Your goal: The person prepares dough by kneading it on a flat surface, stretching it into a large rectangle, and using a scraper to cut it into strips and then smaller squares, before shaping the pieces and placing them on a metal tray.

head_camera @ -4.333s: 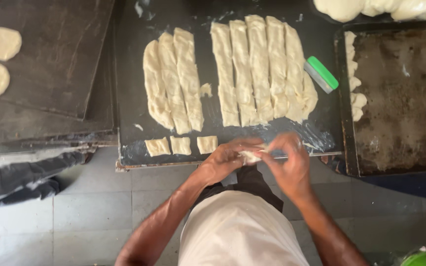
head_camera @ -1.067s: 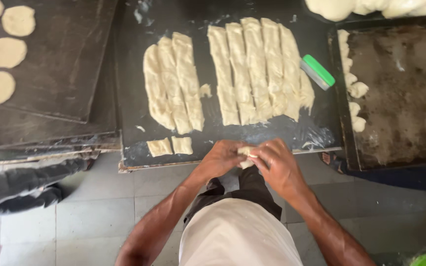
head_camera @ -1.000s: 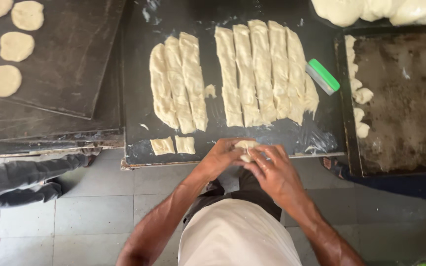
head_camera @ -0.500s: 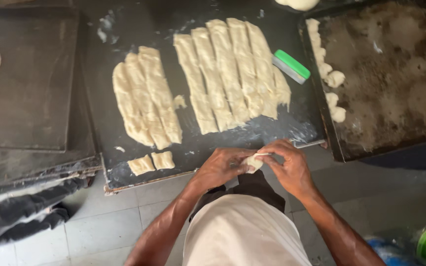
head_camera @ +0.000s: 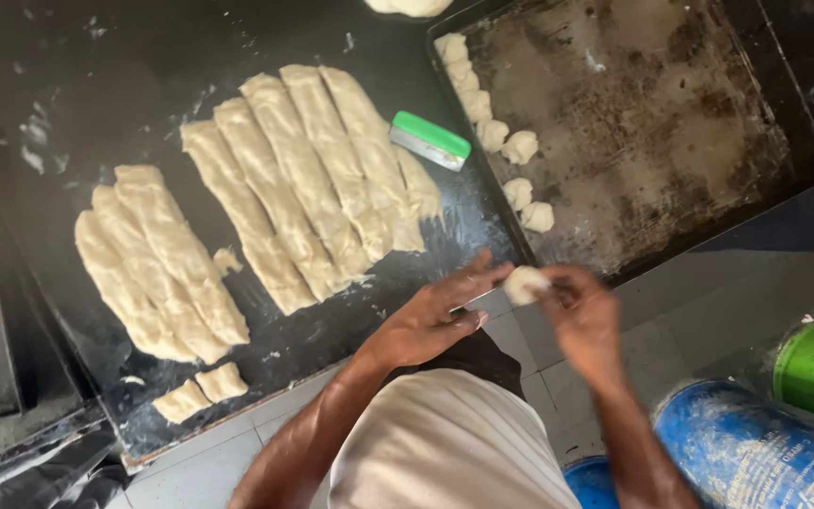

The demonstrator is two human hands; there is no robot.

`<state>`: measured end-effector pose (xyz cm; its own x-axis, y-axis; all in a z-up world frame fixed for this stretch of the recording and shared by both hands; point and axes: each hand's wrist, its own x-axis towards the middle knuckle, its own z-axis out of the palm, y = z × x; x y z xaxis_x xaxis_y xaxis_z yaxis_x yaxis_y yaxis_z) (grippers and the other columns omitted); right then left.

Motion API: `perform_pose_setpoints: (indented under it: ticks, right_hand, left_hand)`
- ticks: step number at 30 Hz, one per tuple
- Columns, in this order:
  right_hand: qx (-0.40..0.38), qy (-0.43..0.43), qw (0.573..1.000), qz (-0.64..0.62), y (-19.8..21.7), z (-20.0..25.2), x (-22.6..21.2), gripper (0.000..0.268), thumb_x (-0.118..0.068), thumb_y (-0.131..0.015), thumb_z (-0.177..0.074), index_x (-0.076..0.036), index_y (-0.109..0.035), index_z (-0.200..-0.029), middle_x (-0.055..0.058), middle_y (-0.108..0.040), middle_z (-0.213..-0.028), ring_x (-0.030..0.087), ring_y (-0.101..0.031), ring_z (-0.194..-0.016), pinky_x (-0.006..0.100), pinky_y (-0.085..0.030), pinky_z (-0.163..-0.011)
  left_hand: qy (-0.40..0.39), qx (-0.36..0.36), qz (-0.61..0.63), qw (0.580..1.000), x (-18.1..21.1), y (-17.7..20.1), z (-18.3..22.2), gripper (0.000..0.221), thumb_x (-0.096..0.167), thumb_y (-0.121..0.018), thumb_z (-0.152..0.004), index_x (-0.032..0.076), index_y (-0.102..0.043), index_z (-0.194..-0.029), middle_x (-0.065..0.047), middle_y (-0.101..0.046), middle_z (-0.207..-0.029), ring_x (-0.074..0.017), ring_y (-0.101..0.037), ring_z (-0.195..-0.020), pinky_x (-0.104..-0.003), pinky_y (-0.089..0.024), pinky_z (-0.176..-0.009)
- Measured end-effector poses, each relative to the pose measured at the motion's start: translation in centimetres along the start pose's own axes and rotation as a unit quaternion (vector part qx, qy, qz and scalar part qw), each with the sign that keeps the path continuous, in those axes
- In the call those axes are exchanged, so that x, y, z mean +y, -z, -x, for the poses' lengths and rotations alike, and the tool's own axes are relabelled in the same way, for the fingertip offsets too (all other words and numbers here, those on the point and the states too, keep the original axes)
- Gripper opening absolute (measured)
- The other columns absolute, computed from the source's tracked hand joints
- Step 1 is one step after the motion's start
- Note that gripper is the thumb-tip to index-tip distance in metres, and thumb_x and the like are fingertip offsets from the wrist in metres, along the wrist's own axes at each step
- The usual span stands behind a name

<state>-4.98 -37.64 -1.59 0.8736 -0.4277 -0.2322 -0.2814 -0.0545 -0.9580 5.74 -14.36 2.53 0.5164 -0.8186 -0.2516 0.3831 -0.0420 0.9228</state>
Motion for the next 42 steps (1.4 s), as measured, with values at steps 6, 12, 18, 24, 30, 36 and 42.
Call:
perform_pose_setpoints:
  ticks: [6, 12, 18, 24, 30, 36, 42]
  right_hand:
    - [-0.038, -0.088, 0.983, 0.155, 7.1, -9.1, 2.7, 0.016, -0.011, -0.076, -0.095, -0.003, -0.077, -0.108, 0.007, -0.078, -0.092, 0.012, -0.069, -0.082, 0.025, -0.056, -0.076]
    - [-0.020, 0.177, 0.908, 0.380, 2.4, -8.0, -2.2, 0.019, -0.008, -0.073, -0.102, -0.001, -0.074, -0.120, 0.018, -0.074, -0.110, 0.030, -0.072, -0.096, 0.036, -0.057, -0.081]
    - [-0.013, 0.290, 0.893, 0.343, -2.8, -8.7, -5.3, 0.021, -0.005, -0.075, -0.095, -0.002, -0.071, -0.115, 0.017, -0.070, -0.121, 0.033, -0.072, -0.108, 0.041, -0.059, -0.089]
    - [-0.043, 0.361, 0.850, 0.382, -2.6, -17.0, -4.1, 0.044, -0.004, -0.078, -0.083, 0.000, -0.064, -0.124, 0.029, -0.063, -0.126, 0.044, -0.063, -0.114, 0.048, -0.055, -0.087]
    - [-0.062, 0.155, 0.939, 0.303, -2.5, -18.7, -2.5, 0.038, -0.015, -0.082, -0.088, -0.006, -0.066, -0.121, 0.015, -0.073, -0.113, 0.029, -0.072, -0.103, 0.042, -0.058, -0.085]
    - [-0.036, 0.226, 0.899, 0.373, -5.1, -16.1, -4.2, 0.023, -0.015, -0.077, -0.104, -0.004, -0.072, -0.123, 0.017, -0.067, -0.122, 0.031, -0.068, -0.104, 0.043, -0.056, -0.082]
    - [-0.076, 0.354, 0.868, 0.340, -9.9, -9.3, -1.6, 0.015, -0.010, -0.079, -0.091, -0.006, -0.074, -0.105, 0.011, -0.068, -0.121, 0.028, -0.066, -0.116, 0.043, -0.056, -0.097]
  left_hand:
    - [-0.088, 0.315, -0.332, 0.885, -0.1, 5.5, 3.6, 0.031, 0.009, -0.069, -0.093, 0.012, -0.074, -0.124, -0.010, -0.063, -0.147, -0.0290, -0.057, -0.141, -0.042, -0.046, -0.114]
    - [0.076, 0.461, -0.464, 0.753, -4.1, 10.5, 18.3, 0.031, 0.019, -0.076, -0.086, 0.015, -0.075, -0.117, -0.009, -0.060, -0.143, -0.0300, -0.062, -0.123, -0.045, -0.055, -0.099]
    - [0.011, 0.396, -0.590, 0.704, -10.1, 10.3, 25.1, 0.031, 0.010, -0.073, -0.081, 0.013, -0.076, -0.112, -0.013, -0.063, -0.135, -0.0375, -0.058, -0.130, -0.052, -0.049, -0.106]
    - [0.050, 0.557, -0.468, 0.684, -14.0, 12.5, 26.2, 0.016, 0.006, -0.068, -0.097, 0.011, -0.075, -0.111, -0.015, -0.064, -0.131, -0.0270, -0.064, -0.120, -0.037, -0.061, -0.093]
    - [-0.089, 0.672, 0.074, 0.731, -13.7, 12.9, 27.8, 0.033, 0.024, -0.047, -0.111, 0.003, -0.069, -0.125, -0.016, -0.069, -0.132, -0.0223, -0.067, -0.117, -0.034, -0.055, -0.103]
    - [-0.026, 0.589, 0.214, 0.779, -12.3, 9.9, 24.4, 0.049, 0.009, -0.065, -0.092, 0.004, -0.059, -0.140, -0.012, -0.070, -0.130, -0.0208, -0.066, -0.119, -0.032, -0.053, -0.106]
    - [-0.018, 0.496, 0.261, 0.828, -12.7, 6.5, 17.6, 0.052, 0.013, -0.067, -0.092, 0.002, -0.057, -0.141, -0.017, -0.071, -0.127, -0.0259, -0.067, -0.116, -0.042, -0.053, -0.105]
